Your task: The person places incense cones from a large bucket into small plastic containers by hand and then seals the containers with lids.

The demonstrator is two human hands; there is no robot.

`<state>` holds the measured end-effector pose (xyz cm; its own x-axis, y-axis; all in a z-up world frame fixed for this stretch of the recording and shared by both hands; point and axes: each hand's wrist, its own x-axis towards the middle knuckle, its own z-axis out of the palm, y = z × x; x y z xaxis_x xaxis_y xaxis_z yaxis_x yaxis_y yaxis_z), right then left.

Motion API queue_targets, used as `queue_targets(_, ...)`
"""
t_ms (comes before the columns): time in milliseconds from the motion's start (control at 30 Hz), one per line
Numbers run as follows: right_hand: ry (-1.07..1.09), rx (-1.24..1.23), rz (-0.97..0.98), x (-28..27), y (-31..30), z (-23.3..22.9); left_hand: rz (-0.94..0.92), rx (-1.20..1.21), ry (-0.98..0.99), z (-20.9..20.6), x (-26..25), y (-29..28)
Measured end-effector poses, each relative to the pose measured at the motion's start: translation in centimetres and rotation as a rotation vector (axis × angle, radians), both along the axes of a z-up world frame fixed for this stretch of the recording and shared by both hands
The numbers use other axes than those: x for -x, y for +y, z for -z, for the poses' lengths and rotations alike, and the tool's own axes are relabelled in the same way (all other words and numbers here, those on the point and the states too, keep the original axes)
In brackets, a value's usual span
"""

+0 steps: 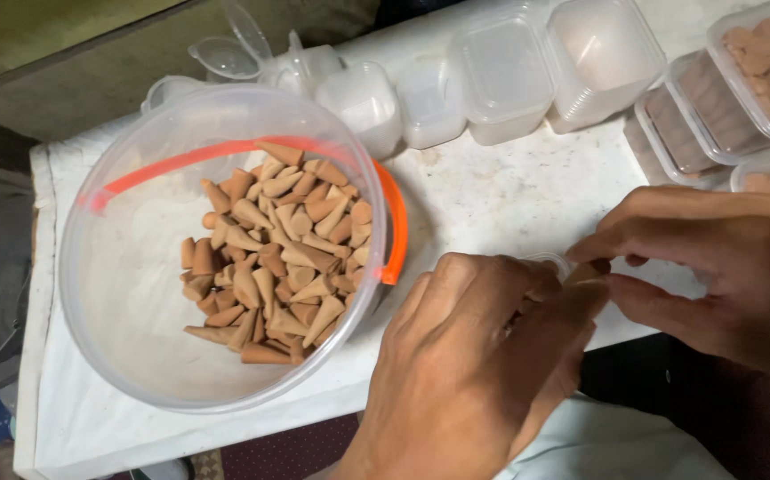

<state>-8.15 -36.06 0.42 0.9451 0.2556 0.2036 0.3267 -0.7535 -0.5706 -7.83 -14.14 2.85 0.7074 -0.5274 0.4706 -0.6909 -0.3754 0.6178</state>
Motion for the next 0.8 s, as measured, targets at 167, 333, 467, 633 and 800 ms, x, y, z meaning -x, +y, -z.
queue_targets(167, 0.065, -0.014, 0.026, 1.5, -2.2, 4.1, 0.065, -0.118, 0.127, 6.2, -1.4, -0.7)
queue_targets(333, 0.227, 0.034, 0.155, 2.9, -3.0, 7.8, 0.032, -0.176, 0.2, 10.2, -0.9, -1.1)
queue_targets(467, 0.299, 0.07, 0.142, 3.1, -2.4, 8.6, 0.006, -0.232, 0.143, 12.0, -0.7, -1.2)
queue_targets(633, 0.191, 0.064, 0.011, 2.9, -1.6, 9.3, 0.002, -0.259, 0.152, 13.0, -0.9, -0.8)
queue_targets(800, 0.116, 0.069, -0.044, 2.5, -0.7, 9.3, -0.024, -0.21, 0.104, 13.7, -1.1, -0.6)
